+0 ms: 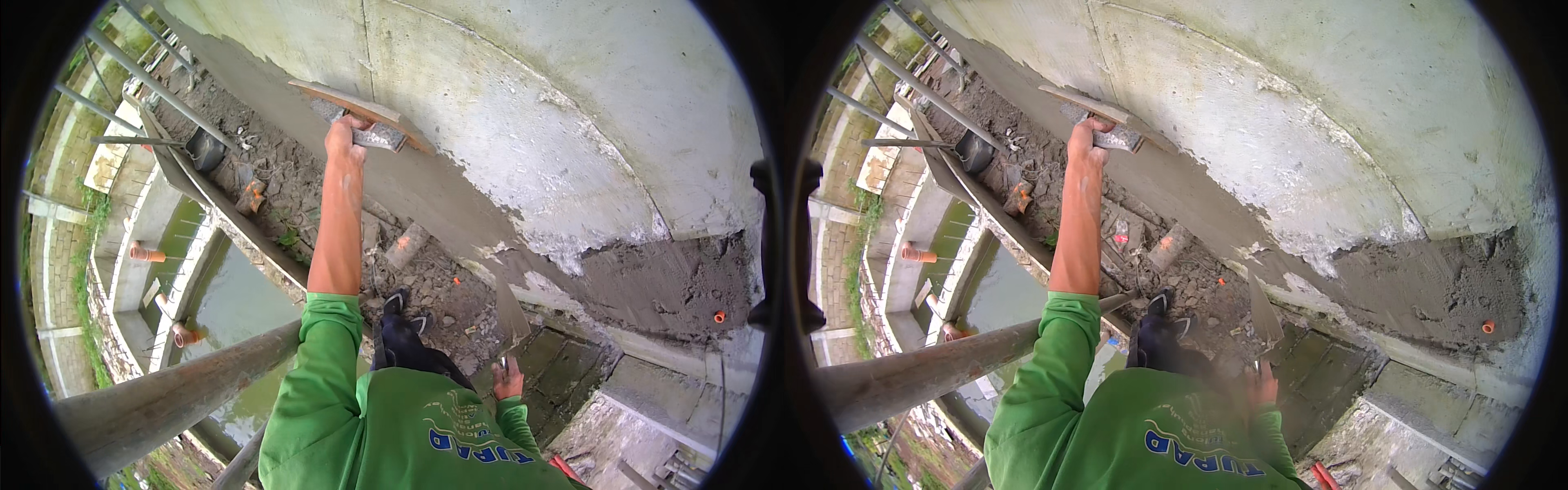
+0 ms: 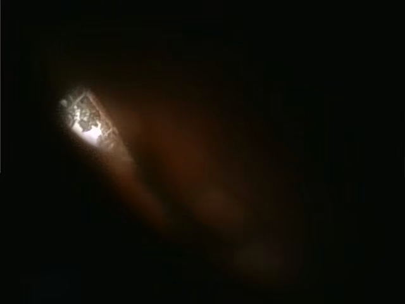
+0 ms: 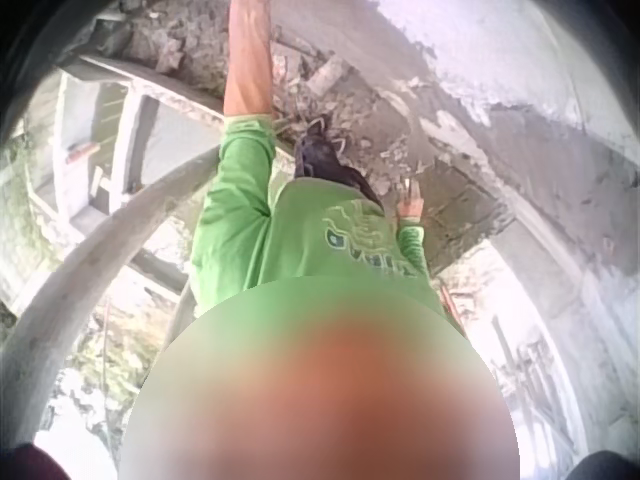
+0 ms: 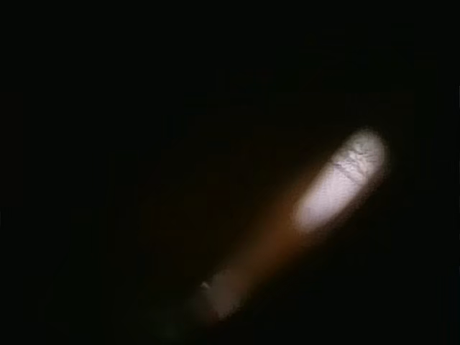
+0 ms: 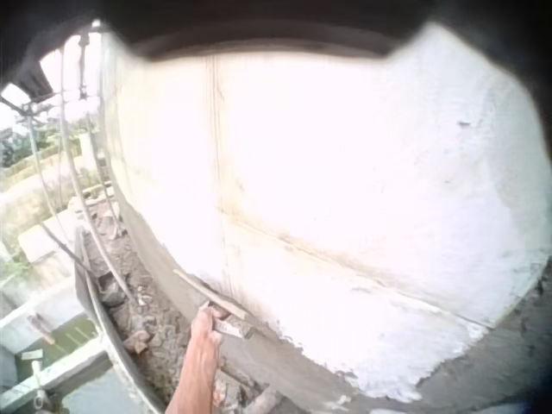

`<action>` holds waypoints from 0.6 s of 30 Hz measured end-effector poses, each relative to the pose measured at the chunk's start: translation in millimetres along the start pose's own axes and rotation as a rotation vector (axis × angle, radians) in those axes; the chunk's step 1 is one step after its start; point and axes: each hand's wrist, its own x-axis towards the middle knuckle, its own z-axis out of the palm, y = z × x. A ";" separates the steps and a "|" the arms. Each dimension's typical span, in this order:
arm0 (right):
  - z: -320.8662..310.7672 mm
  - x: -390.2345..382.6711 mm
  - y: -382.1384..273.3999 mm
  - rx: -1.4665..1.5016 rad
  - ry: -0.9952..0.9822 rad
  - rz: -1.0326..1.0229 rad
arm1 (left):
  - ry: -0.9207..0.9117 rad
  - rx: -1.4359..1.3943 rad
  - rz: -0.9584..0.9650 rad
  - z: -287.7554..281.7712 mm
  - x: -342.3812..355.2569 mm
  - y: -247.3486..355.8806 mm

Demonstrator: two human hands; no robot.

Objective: The person applies wet cement to a concrete wall using a trowel and a hawk, then smooths the surface with a float. The person repeatedly scoops cement from a pile, transfers it to the wall, and levels it to create a uniform finish.

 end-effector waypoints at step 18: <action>-26.1 -8.1 13.0 0.044 -0.124 0.049 | -0.096 -0.343 -0.191 -216.5 -89.4 -136.5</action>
